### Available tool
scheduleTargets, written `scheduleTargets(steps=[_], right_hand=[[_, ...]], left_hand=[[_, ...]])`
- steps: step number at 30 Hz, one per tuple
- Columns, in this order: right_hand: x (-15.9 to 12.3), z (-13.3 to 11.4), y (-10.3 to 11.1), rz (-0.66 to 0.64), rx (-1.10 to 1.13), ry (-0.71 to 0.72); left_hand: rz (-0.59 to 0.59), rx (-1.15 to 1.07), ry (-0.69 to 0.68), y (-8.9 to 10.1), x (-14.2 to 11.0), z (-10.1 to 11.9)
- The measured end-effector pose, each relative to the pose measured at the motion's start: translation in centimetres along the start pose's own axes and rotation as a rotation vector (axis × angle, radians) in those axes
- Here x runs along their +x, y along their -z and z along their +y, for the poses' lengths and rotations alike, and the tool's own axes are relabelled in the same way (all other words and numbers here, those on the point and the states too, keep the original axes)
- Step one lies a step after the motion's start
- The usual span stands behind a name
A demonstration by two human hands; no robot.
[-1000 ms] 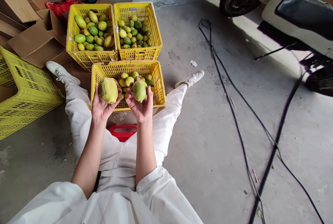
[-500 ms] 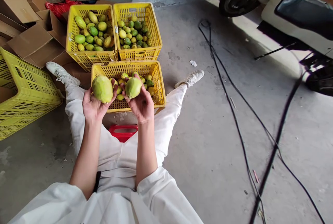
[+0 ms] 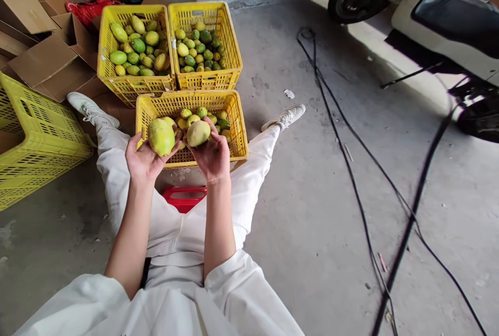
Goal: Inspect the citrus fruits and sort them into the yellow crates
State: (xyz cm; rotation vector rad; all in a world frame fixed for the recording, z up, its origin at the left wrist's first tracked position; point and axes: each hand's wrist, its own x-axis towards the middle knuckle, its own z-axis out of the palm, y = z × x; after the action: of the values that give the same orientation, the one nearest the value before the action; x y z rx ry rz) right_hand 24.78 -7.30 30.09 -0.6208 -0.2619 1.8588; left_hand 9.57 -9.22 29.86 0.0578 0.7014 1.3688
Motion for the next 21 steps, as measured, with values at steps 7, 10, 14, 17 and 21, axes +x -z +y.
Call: scheduleTargets(steps=[7, 10, 14, 17, 21], right_hand=[[0.0, 0.0, 0.7, -0.125, 0.015, 0.031], [0.9, 1.6, 2.6, 0.057, -0.053, -0.132], [2.6, 5.2, 5.3, 0.396, -0.244, -0.225], [5.2, 5.5, 5.1, 0.378, -0.266, -0.226], [11.1, 0.4, 0.2, 0.226, -0.235, -0.103]], left_hand=[[-0.013, 0.108, -0.118, 0.4, 0.4, -0.5], [0.095, 0.076, -0.064, 1.9, 1.5, -1.3], [0.428, -0.024, 0.142, 4.6, 2.9, -2.1], [0.549, -0.034, 0.197, 6.9, 3.3, -2.3], [0.593, -0.066, 0.192, 8.8, 3.3, -1.9]])
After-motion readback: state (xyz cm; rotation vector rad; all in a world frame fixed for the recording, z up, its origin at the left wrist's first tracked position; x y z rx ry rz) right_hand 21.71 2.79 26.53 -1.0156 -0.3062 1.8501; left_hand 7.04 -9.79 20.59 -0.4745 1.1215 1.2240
